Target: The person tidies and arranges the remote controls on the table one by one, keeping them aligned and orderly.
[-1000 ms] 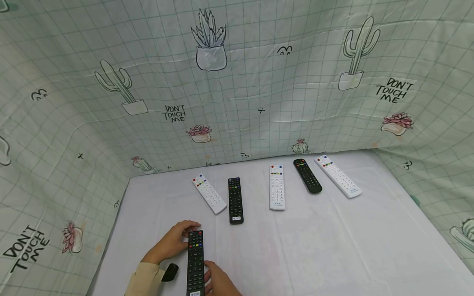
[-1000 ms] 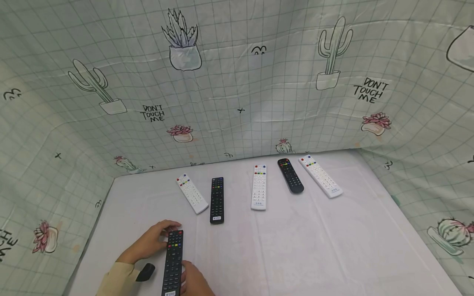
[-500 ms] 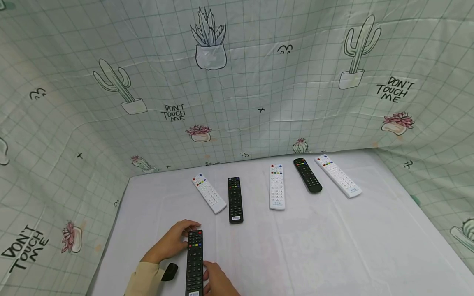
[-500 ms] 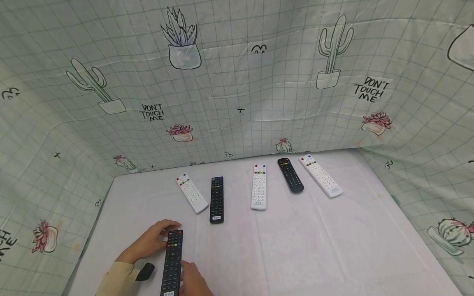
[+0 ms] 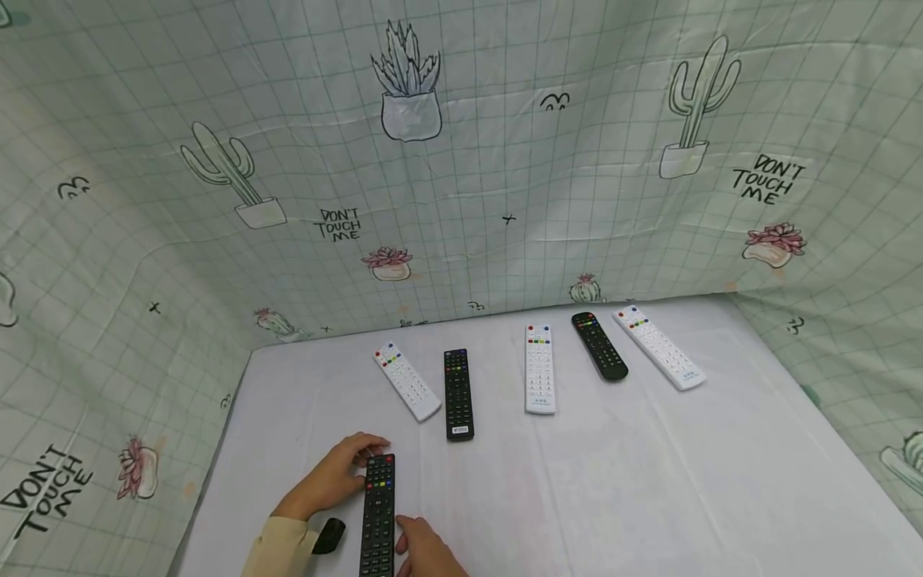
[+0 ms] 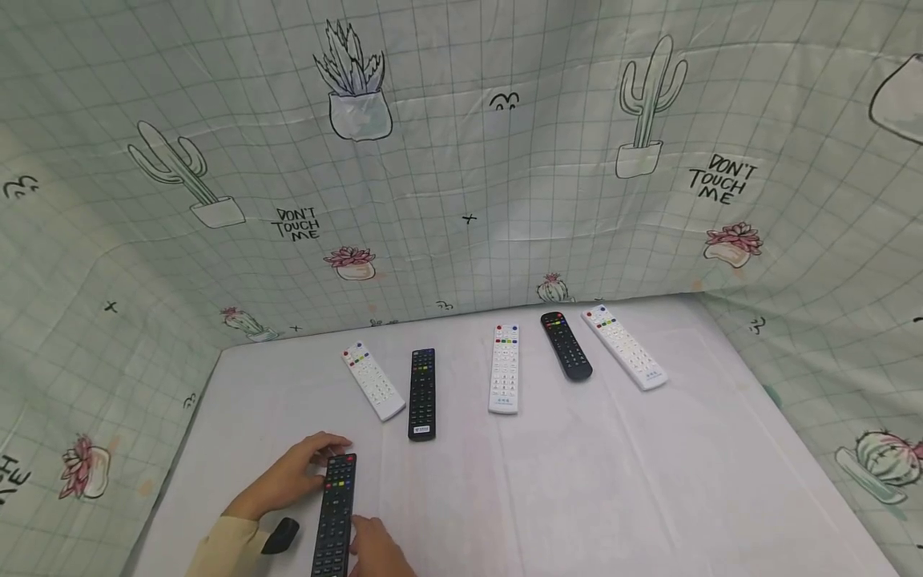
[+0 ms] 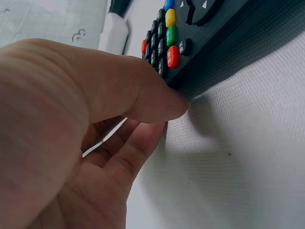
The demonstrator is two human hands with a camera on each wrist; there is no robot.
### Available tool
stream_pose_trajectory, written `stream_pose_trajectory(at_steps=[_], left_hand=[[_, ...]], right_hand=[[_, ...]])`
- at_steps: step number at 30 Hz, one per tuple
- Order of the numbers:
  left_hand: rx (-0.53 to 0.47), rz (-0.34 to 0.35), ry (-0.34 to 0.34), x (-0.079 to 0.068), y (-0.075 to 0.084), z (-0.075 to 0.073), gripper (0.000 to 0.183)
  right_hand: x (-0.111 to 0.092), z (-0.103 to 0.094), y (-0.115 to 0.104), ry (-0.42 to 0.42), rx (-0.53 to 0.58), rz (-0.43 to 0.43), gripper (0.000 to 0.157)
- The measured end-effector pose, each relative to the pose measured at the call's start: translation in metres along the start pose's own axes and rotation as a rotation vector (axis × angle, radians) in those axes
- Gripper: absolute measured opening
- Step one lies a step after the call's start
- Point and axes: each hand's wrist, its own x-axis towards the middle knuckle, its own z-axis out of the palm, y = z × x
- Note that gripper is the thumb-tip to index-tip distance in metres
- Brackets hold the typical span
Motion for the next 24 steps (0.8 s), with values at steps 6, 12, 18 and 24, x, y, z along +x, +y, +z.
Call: stream_pose_trajectory(at_steps=[6, 12, 18, 24], left_hand=[[0.007, -0.001, 0.014, 0.002, -0.001, -0.003, 0.056], [-0.019, -0.046, 0.084, 0.013, 0.002, -0.008, 0.045], [-0.074, -0.077, 0.172, 0.027, 0.003, -0.013, 0.042], [-0.103, -0.114, 0.251, 0.046, -0.001, -0.020, 0.041]], right_hand=[[-0.008, -0.015, -0.017, 0.041, -0.027, -0.032, 0.072], [-0.010, -0.039, -0.031, 0.104, -0.102, -0.135, 0.068], [-0.004, -0.061, -0.043, 0.179, -0.163, -0.260, 0.064], [0.005, -0.075, -0.049, 0.243, -0.205, -0.327, 0.064]])
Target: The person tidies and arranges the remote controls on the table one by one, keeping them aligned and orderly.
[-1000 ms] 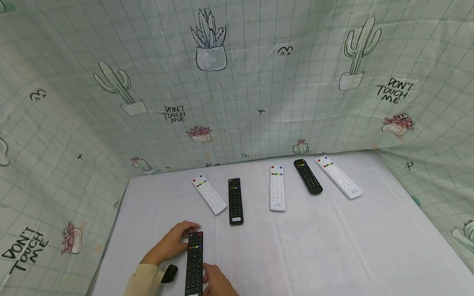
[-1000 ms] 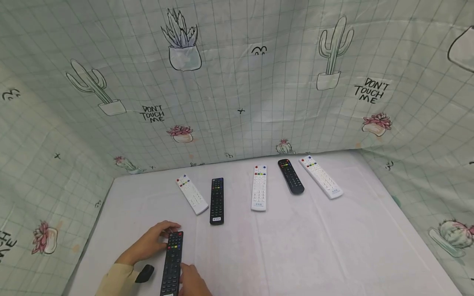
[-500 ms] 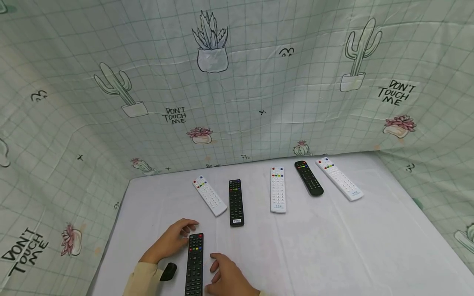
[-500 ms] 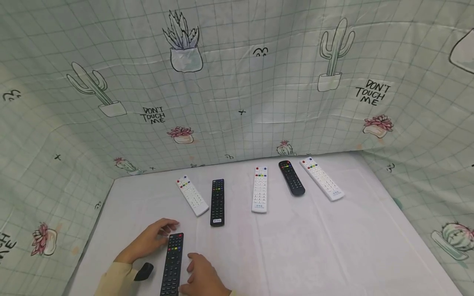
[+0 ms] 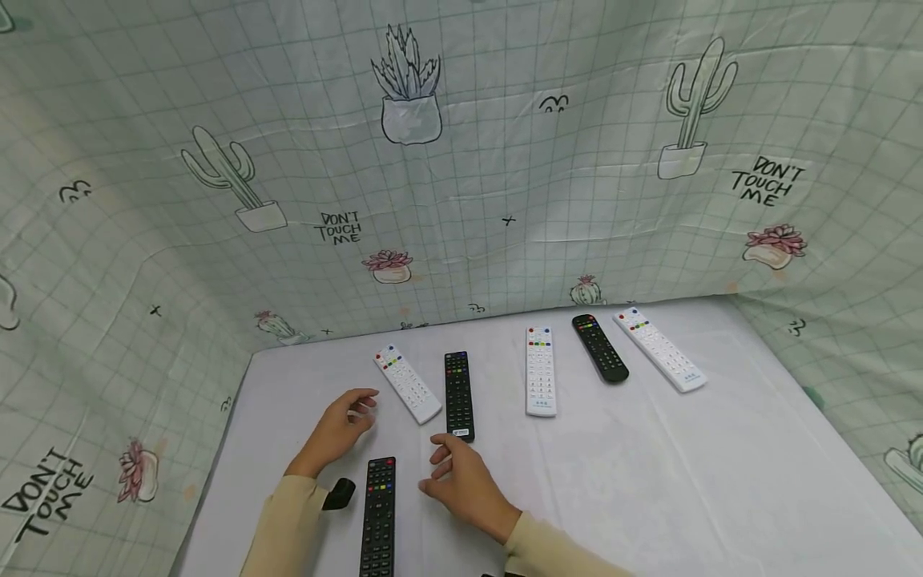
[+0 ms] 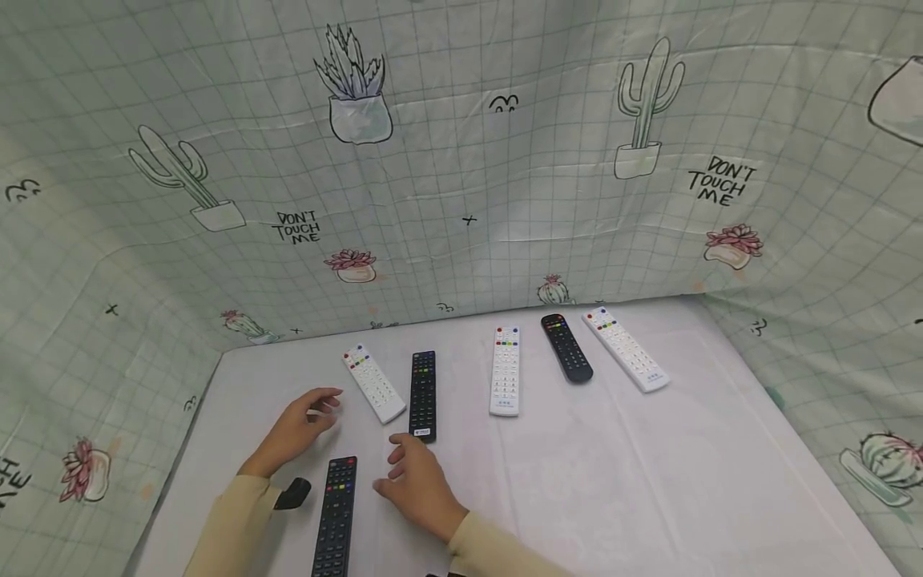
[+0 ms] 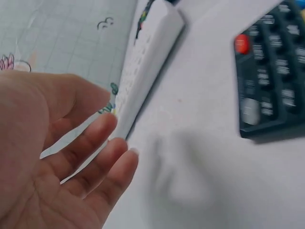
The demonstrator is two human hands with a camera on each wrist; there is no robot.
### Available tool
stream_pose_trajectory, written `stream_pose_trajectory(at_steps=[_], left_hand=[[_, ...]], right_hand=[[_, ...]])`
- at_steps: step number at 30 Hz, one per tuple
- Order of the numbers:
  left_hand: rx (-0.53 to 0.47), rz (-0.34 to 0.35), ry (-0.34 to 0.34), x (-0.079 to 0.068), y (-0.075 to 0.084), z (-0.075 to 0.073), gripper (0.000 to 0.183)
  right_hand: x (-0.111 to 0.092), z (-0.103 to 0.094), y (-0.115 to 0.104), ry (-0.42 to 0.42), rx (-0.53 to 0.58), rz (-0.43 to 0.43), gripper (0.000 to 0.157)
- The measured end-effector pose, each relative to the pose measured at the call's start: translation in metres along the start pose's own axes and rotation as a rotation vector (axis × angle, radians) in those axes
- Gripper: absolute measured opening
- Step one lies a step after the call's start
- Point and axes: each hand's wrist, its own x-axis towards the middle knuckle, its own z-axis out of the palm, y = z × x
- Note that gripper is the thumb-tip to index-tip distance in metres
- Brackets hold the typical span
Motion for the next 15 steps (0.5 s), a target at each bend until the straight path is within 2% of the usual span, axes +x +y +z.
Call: stream_pose_trajectory(at_steps=[6, 15], left_hand=[[-0.030, -0.036, 0.066, 0.021, -0.003, -0.001, 0.043], [-0.060, -0.079, 0.109, 0.045, -0.001, 0.000, 0.050]], right_hand=[[0.012, -0.005, -0.001, 0.052, -0.019, -0.031, 0.064], [0.026, -0.008, -0.005, 0.097, -0.006, -0.003, 0.068]])
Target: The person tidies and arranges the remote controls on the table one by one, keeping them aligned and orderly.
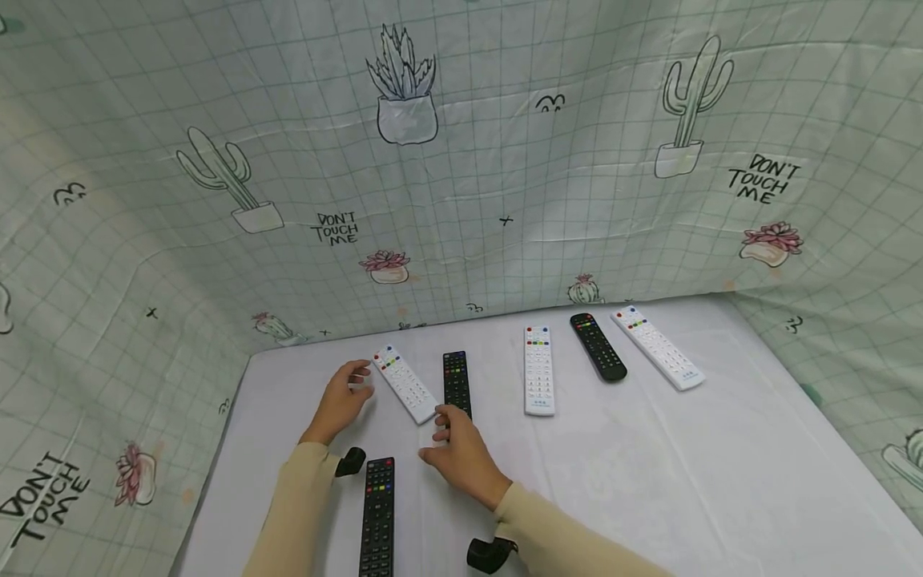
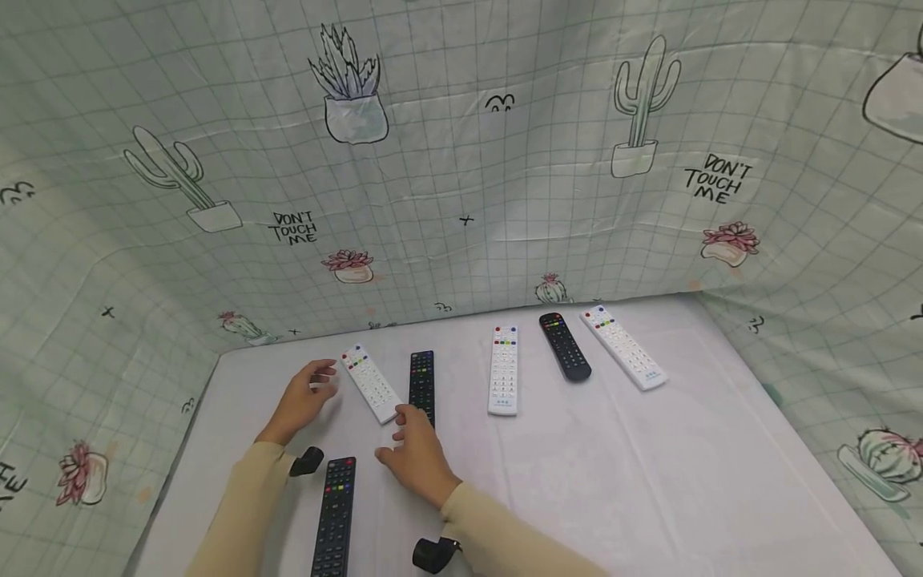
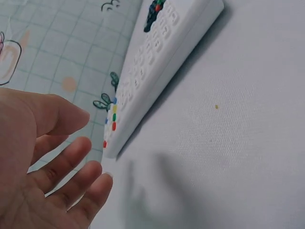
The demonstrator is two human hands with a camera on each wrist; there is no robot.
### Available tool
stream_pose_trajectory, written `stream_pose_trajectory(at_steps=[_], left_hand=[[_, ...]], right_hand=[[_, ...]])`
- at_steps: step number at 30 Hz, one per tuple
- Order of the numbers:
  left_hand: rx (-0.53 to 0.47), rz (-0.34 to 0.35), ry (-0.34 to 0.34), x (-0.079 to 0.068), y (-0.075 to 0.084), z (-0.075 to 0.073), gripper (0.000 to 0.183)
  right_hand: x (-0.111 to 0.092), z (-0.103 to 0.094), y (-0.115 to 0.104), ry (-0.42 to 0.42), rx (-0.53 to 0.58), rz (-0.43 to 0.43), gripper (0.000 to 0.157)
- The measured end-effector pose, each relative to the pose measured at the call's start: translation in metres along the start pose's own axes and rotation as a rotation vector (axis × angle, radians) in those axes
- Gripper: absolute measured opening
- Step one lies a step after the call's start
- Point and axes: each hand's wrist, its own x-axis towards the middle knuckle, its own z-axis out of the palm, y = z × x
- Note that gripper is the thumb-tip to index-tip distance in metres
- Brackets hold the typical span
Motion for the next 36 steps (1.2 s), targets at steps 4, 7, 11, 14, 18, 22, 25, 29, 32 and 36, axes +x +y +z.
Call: stream_pose_trajectory(at_steps=[4, 7, 11, 14, 18, 22, 25, 29, 32, 36], left_hand=[[0.005, -0.025, 0.017, 0.007, 0.000, 0.003, 0.052], [0.001, -0.042, 0.026, 0.012, -0.002, 0.005, 0.053], [-0.013, -0.054, 0.023, 0.017, -0.003, 0.006, 0.055], [-0.014, -0.061, 0.013, 0.021, -0.003, 0.007, 0.057], [-0.003, -0.064, -0.002, 0.027, -0.003, 0.009, 0.059], [0.004, -0.065, -0.007, 0.031, -0.003, 0.011, 0.061], [0.003, -0.069, -0.013, 0.033, -0.004, 0.012, 0.062], [0.003, -0.088, -0.021, 0.035, -0.006, 0.013, 0.063], [0.000, -0.101, -0.022, 0.037, -0.007, 0.013, 0.064], [0.003, -0.104, -0.019, 0.040, -0.007, 0.015, 0.065]], right_hand=[[0.004, -0.001, -0.001, -0.001, 0.005, 0.026, 0.074], [0.006, -0.002, -0.002, -0.003, 0.013, 0.036, 0.077], [0.009, -0.002, -0.001, 0.001, 0.030, 0.044, 0.080], [0.013, -0.001, 0.000, 0.006, 0.037, 0.055, 0.081], [0.017, 0.001, 0.001, 0.007, 0.033, 0.076, 0.082], [0.019, 0.003, 0.002, 0.005, 0.028, 0.088, 0.083], [0.021, 0.004, 0.001, 0.007, 0.018, 0.092, 0.084], [0.023, 0.007, 0.001, 0.002, 0.013, 0.107, 0.085], [0.024, 0.009, -0.001, -0.015, 0.011, 0.112, 0.085], [0.026, 0.012, -0.001, -0.028, -0.022, 0.108, 0.085]])
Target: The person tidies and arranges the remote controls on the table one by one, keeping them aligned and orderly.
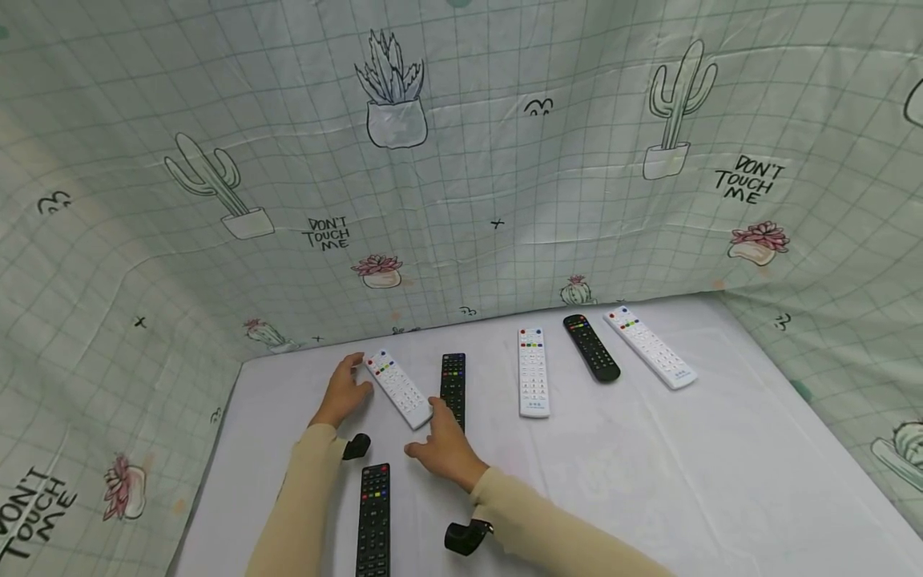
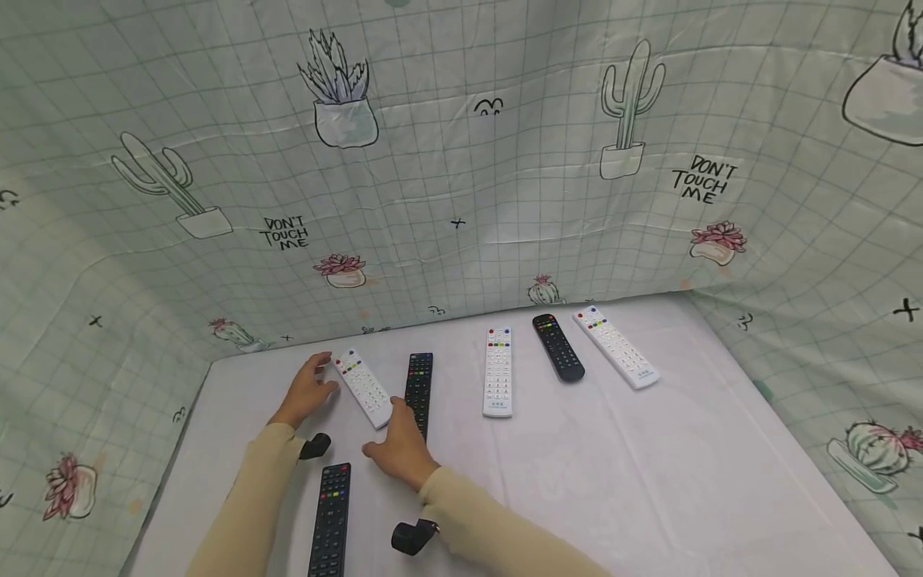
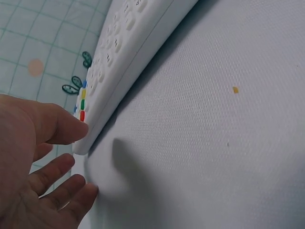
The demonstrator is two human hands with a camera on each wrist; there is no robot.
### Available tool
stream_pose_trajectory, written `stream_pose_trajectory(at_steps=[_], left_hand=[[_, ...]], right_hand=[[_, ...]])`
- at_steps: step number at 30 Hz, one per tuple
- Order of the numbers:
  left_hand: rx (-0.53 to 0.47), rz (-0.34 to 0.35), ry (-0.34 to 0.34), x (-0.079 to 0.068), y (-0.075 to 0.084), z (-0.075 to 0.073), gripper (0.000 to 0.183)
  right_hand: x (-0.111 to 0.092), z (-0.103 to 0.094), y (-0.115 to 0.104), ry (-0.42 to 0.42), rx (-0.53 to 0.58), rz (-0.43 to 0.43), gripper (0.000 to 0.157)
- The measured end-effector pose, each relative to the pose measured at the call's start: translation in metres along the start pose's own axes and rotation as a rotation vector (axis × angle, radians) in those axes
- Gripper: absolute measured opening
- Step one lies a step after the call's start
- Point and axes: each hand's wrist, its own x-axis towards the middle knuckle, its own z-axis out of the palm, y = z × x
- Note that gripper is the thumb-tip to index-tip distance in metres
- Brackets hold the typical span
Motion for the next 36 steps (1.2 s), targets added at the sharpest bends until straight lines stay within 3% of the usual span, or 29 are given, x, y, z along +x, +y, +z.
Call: stream_pose_trajectory(at_steps=[13, 23, 36], left_hand=[[0.050, -0.026, -0.022, 0.005, 0.003, 0.002, 0.072], [0.080, 0.011, -0.036, 0.007, 0.007, 0.003, 0.068], [0.112, 0.011, -0.006, -0.001, -0.009, -0.008, 0.069]], right_hand=[[0.004, 0.012, -0.007, 0.004, -0.066, -0.009, 0.087], [0.005, 0.015, -0.014, 0.011, -0.083, -0.011, 0.087], [0.013, 0.024, -0.005, 0.059, -0.169, -0.048, 0.085]])
